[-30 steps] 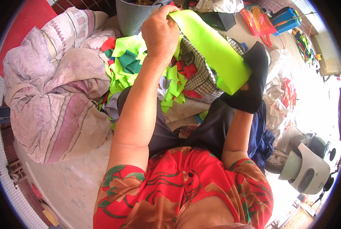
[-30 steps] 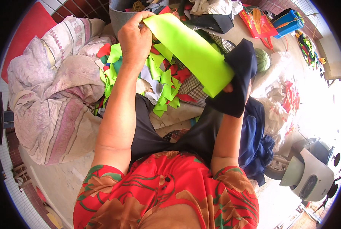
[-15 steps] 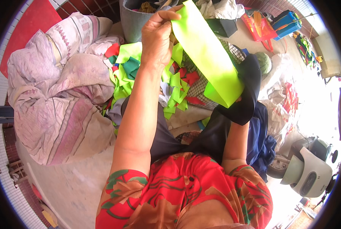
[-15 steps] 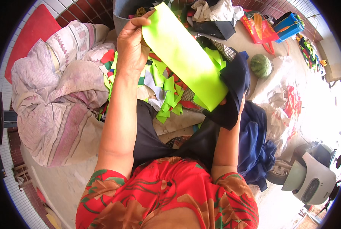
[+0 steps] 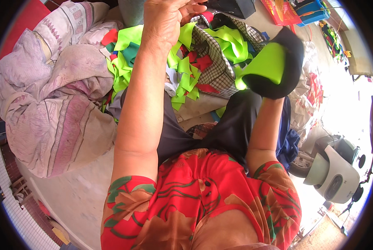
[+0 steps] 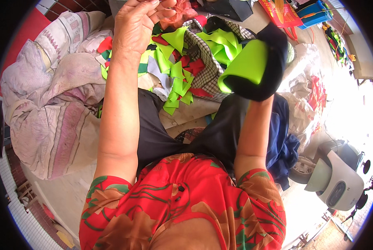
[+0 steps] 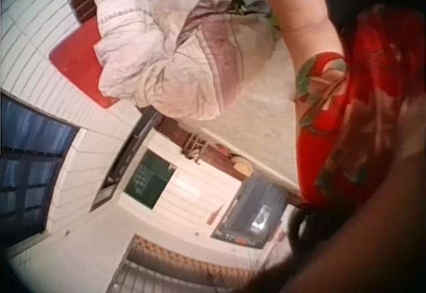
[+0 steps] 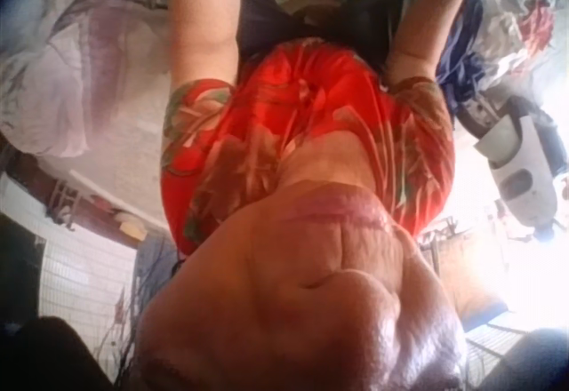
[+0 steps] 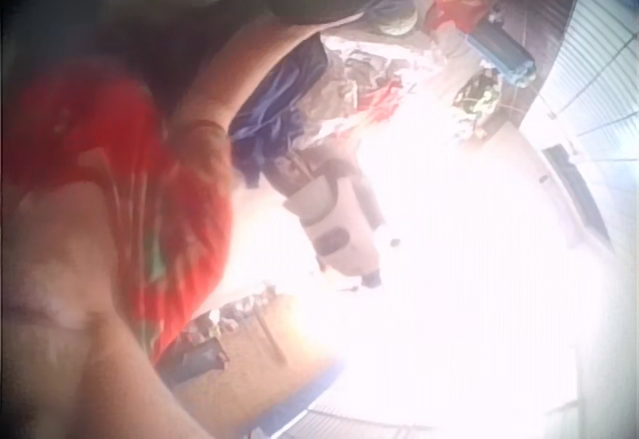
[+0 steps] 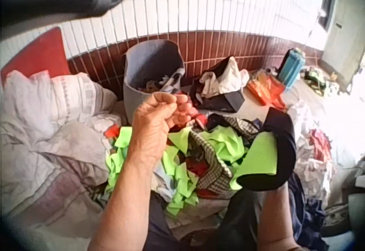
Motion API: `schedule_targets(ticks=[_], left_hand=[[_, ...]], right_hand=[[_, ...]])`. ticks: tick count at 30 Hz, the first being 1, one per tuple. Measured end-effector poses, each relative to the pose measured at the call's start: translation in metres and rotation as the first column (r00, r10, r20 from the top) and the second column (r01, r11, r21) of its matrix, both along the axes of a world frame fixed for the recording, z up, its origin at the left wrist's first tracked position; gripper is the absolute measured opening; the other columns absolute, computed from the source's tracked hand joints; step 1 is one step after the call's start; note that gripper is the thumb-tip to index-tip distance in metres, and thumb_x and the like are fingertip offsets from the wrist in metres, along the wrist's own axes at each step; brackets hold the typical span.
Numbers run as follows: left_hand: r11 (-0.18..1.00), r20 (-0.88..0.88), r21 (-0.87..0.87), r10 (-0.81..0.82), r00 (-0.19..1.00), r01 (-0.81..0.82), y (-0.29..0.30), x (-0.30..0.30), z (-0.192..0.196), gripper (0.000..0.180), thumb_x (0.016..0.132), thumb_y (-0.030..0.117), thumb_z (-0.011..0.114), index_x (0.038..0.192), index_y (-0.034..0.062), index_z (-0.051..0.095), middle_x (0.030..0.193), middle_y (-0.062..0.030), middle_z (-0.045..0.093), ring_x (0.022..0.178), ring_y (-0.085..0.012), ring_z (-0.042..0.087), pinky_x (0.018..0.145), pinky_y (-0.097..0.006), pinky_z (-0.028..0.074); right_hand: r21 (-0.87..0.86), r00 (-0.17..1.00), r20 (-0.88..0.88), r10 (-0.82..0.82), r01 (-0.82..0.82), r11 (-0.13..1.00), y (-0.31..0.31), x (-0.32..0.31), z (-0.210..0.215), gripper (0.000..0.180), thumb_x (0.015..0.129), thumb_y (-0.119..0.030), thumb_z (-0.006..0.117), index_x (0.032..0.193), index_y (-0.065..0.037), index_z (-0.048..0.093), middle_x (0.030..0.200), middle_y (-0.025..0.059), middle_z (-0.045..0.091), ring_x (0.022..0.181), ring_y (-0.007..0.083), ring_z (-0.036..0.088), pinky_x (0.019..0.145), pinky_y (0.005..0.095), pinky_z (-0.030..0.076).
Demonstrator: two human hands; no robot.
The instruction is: The person sits on the floor and folds various pieces of colorful fabric by hand. They pick up individual pieces, fold them into smaller squares, and place them into a pile on their lap.
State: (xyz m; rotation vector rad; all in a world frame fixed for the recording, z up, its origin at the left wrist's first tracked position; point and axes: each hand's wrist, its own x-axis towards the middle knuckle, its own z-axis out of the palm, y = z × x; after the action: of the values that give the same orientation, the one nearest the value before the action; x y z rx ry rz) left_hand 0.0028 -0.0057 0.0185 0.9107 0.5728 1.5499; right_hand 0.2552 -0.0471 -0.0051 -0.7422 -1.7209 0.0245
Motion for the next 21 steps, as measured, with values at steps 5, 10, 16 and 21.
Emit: schedule_targets(ticks=[5, 10, 16, 21], left_hand=[[1.000, 0.003, 0.001, 0.029, 1.000, -0.029, -0.002, -0.002, 0.002, 0.006, 0.087, 0.004, 0.052, 0.087, 0.0051, 0.058, 0.091, -0.0100, 0.064, 0.079, -0.0186, 0.065, 0.068, -0.027, 0.053], [0.997, -0.011, -0.001, 0.078, 0.997, -0.078, -0.001, -0.013, 0.003, 0.007, 0.087, 0.004, 0.051, 0.086, 0.0057, 0.058, 0.089, -0.0089, 0.064, 0.077, -0.0164, 0.063, 0.067, -0.027, 0.053], [0.975, 0.051, -0.034, 0.221, 0.974, -0.219, 0.000, -0.032, 0.001, 0.008, 0.086, 0.004, 0.050, 0.087, 0.0068, 0.058, 0.089, -0.0074, 0.064, 0.078, -0.0165, 0.062, 0.066, -0.029, 0.053], [0.975, 0.087, -0.022, 0.222, 0.971, -0.221, 0.001, -0.041, -0.002, 0.008, 0.086, 0.005, 0.052, 0.090, 0.0073, 0.058, 0.089, -0.0070, 0.064, 0.078, -0.0165, 0.062, 0.066, -0.030, 0.052]], right_hand=[[0.355, 0.907, 0.311, -0.284, 0.166, 0.920, 0.037, 0.027, 0.044, 0.052, 0.059, -0.021, 0.075, 0.100, 0.005, 0.056, 0.094, 0.0153, 0.058, 0.086, 0.0288, 0.057, 0.076, 0.0338, 0.045], [-0.301, 0.985, 0.031, -0.172, 0.173, 0.938, 0.096, 0.095, -0.020, 0.045, 0.071, -0.026, 0.074, 0.106, -0.002, 0.059, 0.101, 0.0161, 0.060, 0.090, 0.0327, 0.058, 0.082, 0.0358, 0.045], [-0.303, 0.561, 0.779, -0.280, 0.728, 0.615, 0.106, 0.076, -0.124, 0.039, 0.074, -0.024, 0.071, 0.107, -0.006, 0.060, 0.102, 0.0197, 0.061, 0.092, 0.0355, 0.061, 0.083, 0.0399, 0.047], [-0.744, 0.937, 0.313, 0.157, 0.139, 0.653, 0.072, -0.022, -0.177, 0.041, 0.073, -0.022, 0.071, 0.109, -0.008, 0.058, 0.097, 0.0150, 0.062, 0.087, 0.0277, 0.063, 0.076, 0.0369, 0.050]])
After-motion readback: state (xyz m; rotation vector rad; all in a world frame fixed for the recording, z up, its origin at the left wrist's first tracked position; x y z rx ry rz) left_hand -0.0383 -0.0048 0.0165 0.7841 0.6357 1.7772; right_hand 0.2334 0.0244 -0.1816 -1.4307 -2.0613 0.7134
